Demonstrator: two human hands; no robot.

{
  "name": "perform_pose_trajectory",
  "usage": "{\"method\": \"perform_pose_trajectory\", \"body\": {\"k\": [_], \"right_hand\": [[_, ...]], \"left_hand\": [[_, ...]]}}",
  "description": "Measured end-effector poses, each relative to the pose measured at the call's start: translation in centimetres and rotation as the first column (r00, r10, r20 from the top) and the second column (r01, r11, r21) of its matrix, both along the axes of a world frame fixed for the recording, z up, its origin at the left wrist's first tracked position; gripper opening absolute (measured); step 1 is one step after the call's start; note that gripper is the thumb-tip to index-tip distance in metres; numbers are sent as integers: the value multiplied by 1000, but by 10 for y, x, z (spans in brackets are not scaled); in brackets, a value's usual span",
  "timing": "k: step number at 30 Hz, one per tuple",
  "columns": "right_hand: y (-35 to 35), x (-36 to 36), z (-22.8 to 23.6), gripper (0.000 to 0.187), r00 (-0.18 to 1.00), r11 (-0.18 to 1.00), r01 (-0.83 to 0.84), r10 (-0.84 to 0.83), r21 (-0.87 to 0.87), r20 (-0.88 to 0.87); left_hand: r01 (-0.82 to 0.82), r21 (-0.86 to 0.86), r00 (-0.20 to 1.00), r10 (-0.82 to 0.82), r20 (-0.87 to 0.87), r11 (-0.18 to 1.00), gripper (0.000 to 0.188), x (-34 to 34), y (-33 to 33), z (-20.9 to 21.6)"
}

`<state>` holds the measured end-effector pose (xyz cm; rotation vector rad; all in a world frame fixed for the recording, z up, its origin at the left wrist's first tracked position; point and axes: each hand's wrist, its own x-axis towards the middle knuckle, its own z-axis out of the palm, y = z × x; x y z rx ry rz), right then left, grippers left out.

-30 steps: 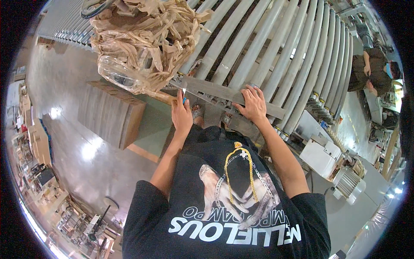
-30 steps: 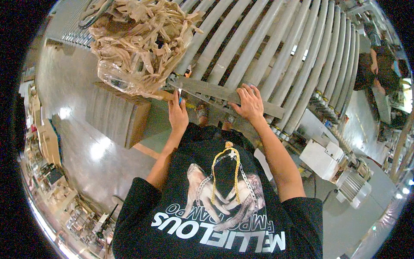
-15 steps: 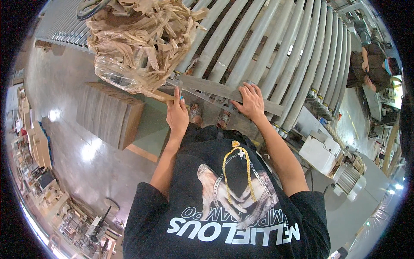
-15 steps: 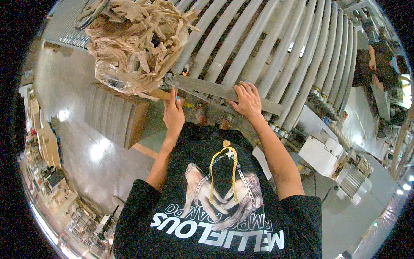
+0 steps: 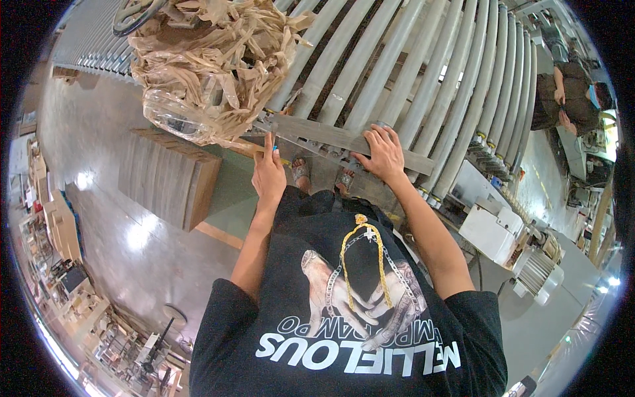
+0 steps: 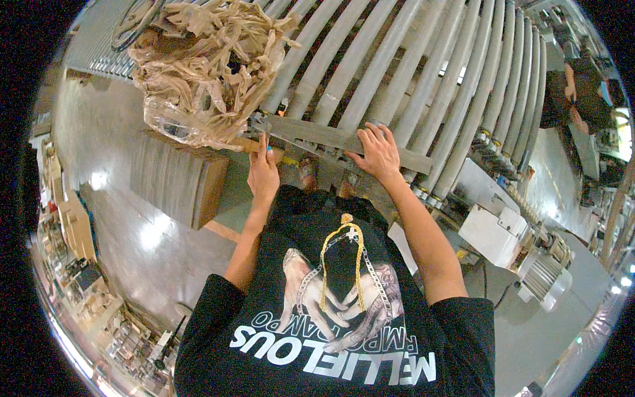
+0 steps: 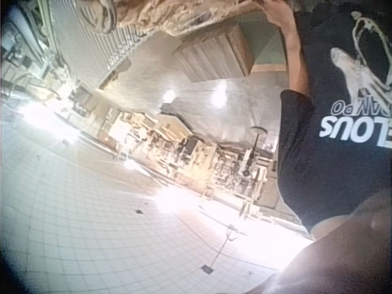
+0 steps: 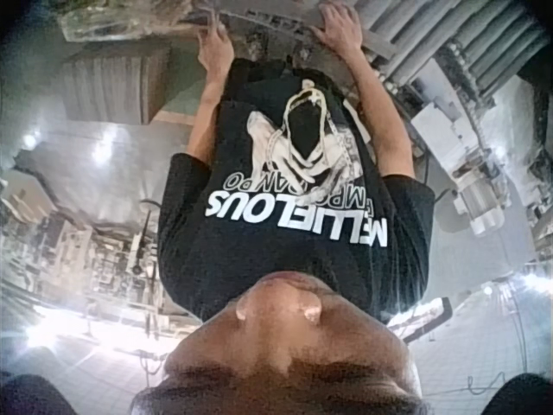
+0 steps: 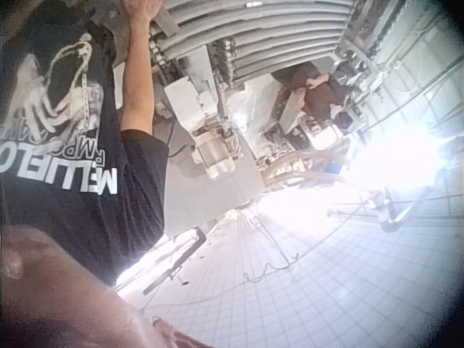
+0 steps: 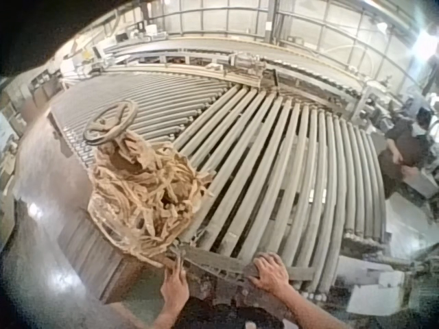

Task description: The recorder is seen operating a large industrial wood processing machine, specifically a roller conveyor and edge bander, by adjusting controls and clearing small debris.

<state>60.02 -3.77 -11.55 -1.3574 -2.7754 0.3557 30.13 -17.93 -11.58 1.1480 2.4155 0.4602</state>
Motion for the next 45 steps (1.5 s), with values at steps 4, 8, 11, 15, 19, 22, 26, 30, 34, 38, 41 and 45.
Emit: {"method": "perform_pose_trajectory", "body": {"k": [4,8,11,15,19,22,26,30,34,38,41,45], "right_hand": [[0,-1,2,71,1000,1000,2,-2,8,11],[1,0,-5,67,999,1000,-13,14,12,-48],[-1,1,-11,67,999,1000,-15,15,-10,-40],[-2,-1,-2,67,1000,1000,13,-13,4,-25],[0,-2,0,69,1000,1000,-3,2,-20,-20],[1,-1,-1,69,1000,1000,-5,5,-18,-24],[0,1,-4,69,1000,1000,-12,12,3,-12],[-2,2,-4,69,1000,1000,0,0,2,-5],[0,1,1,70,1000,1000,-4,4,-18,18],[-1,-1,6,71,1000,1000,-6,7,-13,22],[0,0,1,70,999,1000,-27,27,-2,21],[-1,-1,0,69,1000,1000,-19,19,-16,-7]], "left_hand": [[38,34,997,-36,-69,999,51,-5,-3,-7],[-209,-101,977,204,-61,973,41,-41,-12,-29],[-165,-148,986,163,-24,975,50,-55,-18,-10],[-103,53,994,104,-28,993,48,-39,-19,-9],[74,388,997,-70,-25,919,43,-21,-19,-41],[150,333,986,-165,16,931,41,0,-9,-36],[236,251,972,-222,-82,939,43,-14,-2,-33],[-193,23,981,192,34,981,37,-47,6,-25],[92,301,991,-59,-119,949,41,-42,-4,-39],[209,210,978,-200,-61,955,36,-16,-3,-24],[84,182,993,-66,-102,980,35,-31,3,-23],[-112,-111,986,96,-139,988,41,-70,0,-15]]}}
